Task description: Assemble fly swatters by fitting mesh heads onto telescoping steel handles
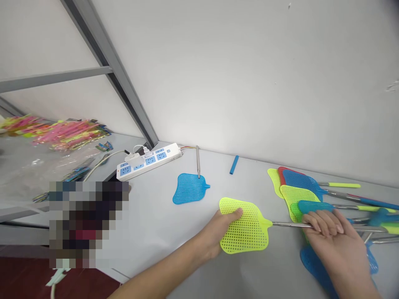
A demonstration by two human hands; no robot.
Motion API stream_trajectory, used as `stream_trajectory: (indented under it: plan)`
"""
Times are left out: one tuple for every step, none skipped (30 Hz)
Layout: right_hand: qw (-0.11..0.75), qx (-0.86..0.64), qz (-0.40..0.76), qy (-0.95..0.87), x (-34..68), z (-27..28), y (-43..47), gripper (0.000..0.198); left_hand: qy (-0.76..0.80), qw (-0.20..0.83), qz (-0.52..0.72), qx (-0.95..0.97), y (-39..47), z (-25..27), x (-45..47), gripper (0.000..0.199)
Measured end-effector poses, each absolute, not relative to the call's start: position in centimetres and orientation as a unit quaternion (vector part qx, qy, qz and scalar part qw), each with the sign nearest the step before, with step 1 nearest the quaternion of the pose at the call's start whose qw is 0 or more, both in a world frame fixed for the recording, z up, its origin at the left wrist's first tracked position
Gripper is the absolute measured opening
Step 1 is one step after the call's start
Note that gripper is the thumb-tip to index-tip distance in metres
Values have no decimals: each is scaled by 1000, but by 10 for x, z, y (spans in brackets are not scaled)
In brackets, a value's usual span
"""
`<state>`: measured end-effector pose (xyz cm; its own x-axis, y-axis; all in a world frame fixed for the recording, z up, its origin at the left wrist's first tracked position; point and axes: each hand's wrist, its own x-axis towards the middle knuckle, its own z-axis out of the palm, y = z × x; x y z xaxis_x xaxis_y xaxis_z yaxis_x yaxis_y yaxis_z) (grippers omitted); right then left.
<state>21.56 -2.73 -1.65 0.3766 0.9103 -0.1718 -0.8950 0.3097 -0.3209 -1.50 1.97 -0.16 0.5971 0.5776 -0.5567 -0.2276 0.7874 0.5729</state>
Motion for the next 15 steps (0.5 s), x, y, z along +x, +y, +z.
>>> stream_trajectory:
  plan:
    - [807,-175,564,-23,217,-17,-27,30,380,866,232,228,20,-2,-15,36]
    - [806,-167,568,-20,218,-17,-26,29,379,866,232,229,20,-3,-15,37]
    - [806,-162,569,-13,219,-17,-25,28,379,865,234,231,20,-3,-15,37]
    - [808,-160,567,-4,220,-17,-24,27,379,863,238,235,20,-3,-16,38]
    - [809,-162,565,7,221,-17,-23,25,380,860,242,240,21,-3,-16,38]
    - [809,-167,563,19,222,-17,-22,24,381,856,247,247,21,-2,-17,38]
    - [806,-172,565,29,223,-17,-21,23,382,852,252,255,21,-1,-18,37]
    - [800,-178,572,37,225,-17,-20,22,382,847,256,265,21,0,-19,36]
    - [791,-183,582,40,228,-18,-20,21,382,843,260,277,21,1,-19,35]
    - [782,-186,593,39,230,-19,-20,21,381,838,263,288,21,2,-20,35]
    - [774,-188,603,35,234,-21,-20,21,381,834,264,298,21,3,-21,34]
    - [768,-187,612,30,237,-23,-20,22,381,831,265,307,21,3,-22,34]
    - [762,-186,619,29,240,-25,-20,22,381,828,265,315,20,4,-22,34]
    - [756,-185,627,30,242,-28,-20,23,381,825,265,322,20,5,-22,34]
    - [751,-185,633,32,244,-30,-21,24,381,822,266,329,21,5,-22,35]
